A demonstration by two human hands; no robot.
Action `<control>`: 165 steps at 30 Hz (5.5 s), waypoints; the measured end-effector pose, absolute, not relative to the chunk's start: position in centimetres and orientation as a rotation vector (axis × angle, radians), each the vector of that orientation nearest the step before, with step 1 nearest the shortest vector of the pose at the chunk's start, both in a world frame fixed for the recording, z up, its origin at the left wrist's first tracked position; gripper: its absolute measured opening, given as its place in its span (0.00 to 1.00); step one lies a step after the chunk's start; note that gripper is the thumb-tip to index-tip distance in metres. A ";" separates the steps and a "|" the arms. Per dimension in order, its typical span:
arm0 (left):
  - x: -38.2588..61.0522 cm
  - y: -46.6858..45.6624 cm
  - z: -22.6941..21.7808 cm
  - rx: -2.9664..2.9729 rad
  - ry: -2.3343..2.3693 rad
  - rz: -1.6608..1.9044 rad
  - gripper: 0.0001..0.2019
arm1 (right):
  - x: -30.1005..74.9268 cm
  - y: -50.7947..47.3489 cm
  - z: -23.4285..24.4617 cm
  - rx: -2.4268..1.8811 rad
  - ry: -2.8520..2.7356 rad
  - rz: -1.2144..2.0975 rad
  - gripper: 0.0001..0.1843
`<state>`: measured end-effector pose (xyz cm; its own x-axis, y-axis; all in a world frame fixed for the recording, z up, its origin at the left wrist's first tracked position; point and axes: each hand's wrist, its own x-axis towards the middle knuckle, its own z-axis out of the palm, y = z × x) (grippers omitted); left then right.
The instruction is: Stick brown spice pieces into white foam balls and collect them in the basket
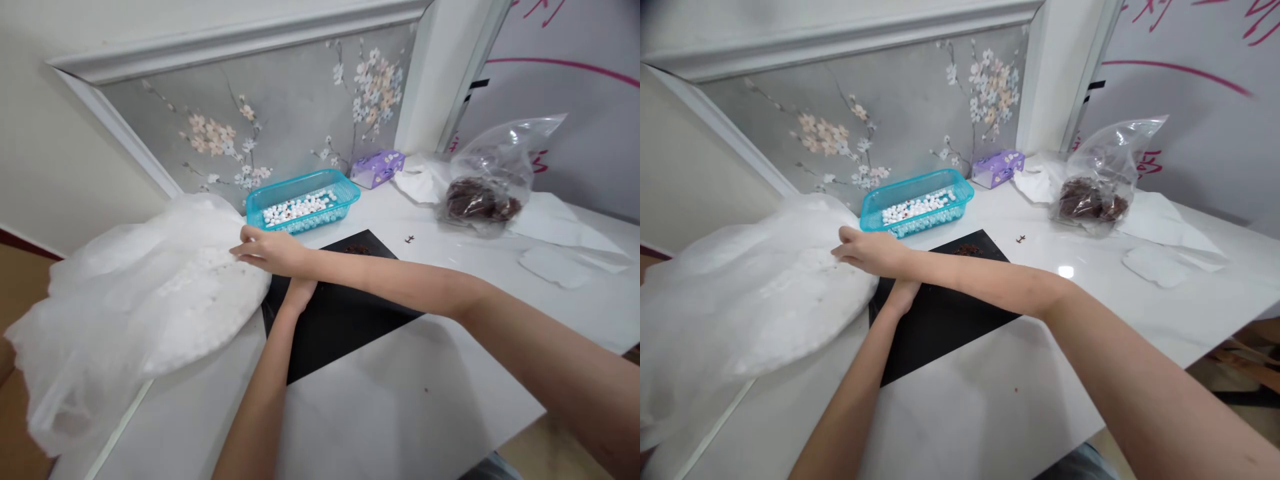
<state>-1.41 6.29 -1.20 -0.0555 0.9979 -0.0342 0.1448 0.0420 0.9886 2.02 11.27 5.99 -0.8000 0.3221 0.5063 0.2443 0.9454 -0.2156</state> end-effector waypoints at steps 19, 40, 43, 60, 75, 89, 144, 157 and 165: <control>-0.8 6.8 0.0 1.101 1.282 1.235 0.14 | 14.3 11.4 0.9 -0.802 -1.973 0.917 0.13; -0.6 6.8 0.4 0.998 1.277 1.254 0.13 | 16.3 11.7 -0.9 -1.243 -2.167 0.451 0.07; -0.6 6.9 0.4 1.004 1.282 1.254 0.13 | 16.4 11.8 -0.9 -1.157 -2.057 0.536 0.06; -0.7 6.8 0.3 1.125 1.318 1.185 0.13 | 16.4 11.3 -0.9 -0.882 -2.058 0.553 0.07; -0.9 7.1 0.3 0.928 1.238 1.308 0.12 | 16.3 10.4 -0.7 -0.960 -2.365 0.346 0.12; -1.1 7.3 0.6 0.745 1.153 1.403 0.11 | 14.1 9.4 -0.6 -0.828 -2.568 0.360 0.13; -1.1 6.8 -0.3 1.132 1.266 1.238 0.12 | 15.4 12.1 -0.7 -0.780 -1.590 1.531 0.20; -0.9 6.9 0.2 1.057 1.246 1.254 0.11 | 15.7 11.8 0.0 -0.819 -1.412 1.667 0.21; -0.9 6.9 0.2 1.030 1.217 1.250 0.12 | 15.6 11.3 -0.6 -0.819 -1.647 1.234 0.13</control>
<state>-0.89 6.88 0.20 -0.0678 0.9938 -0.0879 -0.1145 0.0798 0.9902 15.57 11.34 -0.63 -0.3814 0.8855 0.2653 -0.0058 0.2847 -0.9586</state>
